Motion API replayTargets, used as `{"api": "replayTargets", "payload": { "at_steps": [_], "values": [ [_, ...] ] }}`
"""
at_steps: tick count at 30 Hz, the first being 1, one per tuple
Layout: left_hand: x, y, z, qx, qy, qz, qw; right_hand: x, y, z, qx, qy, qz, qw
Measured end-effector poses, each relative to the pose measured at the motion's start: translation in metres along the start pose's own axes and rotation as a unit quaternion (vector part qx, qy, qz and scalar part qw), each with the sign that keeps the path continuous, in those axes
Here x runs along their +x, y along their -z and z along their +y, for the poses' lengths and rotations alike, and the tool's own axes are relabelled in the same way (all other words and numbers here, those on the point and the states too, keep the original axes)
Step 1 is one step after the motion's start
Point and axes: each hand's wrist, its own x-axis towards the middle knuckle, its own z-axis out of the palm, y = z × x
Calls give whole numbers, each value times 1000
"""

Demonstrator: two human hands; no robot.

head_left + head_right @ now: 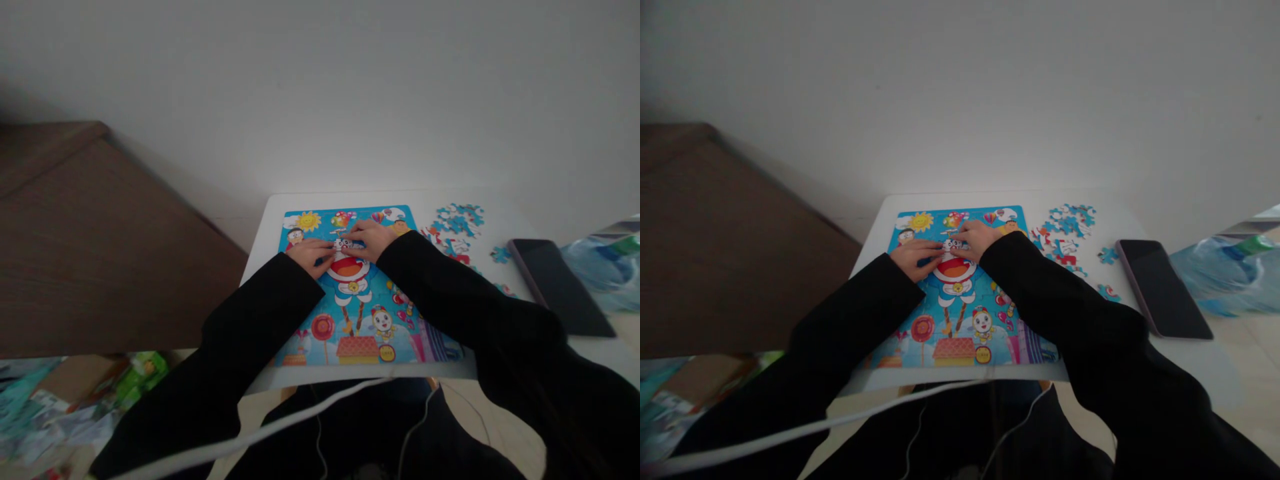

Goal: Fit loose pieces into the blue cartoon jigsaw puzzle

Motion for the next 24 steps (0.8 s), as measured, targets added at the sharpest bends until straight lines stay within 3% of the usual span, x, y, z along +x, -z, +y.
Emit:
{"api": "replayTargets", "payload": {
  "at_steps": [10, 19, 24],
  "values": [
    [2, 3, 8, 58, -24, 11, 998, 0, 3, 1, 46, -20, -2, 999],
    [0, 6, 11, 109, -14, -75, 991, 0, 5, 0, 45, -27, 0, 999],
    [2, 8, 12, 108, -5, -91, 990, 1, 9, 0, 36, -27, -14, 999]
  ]
}}
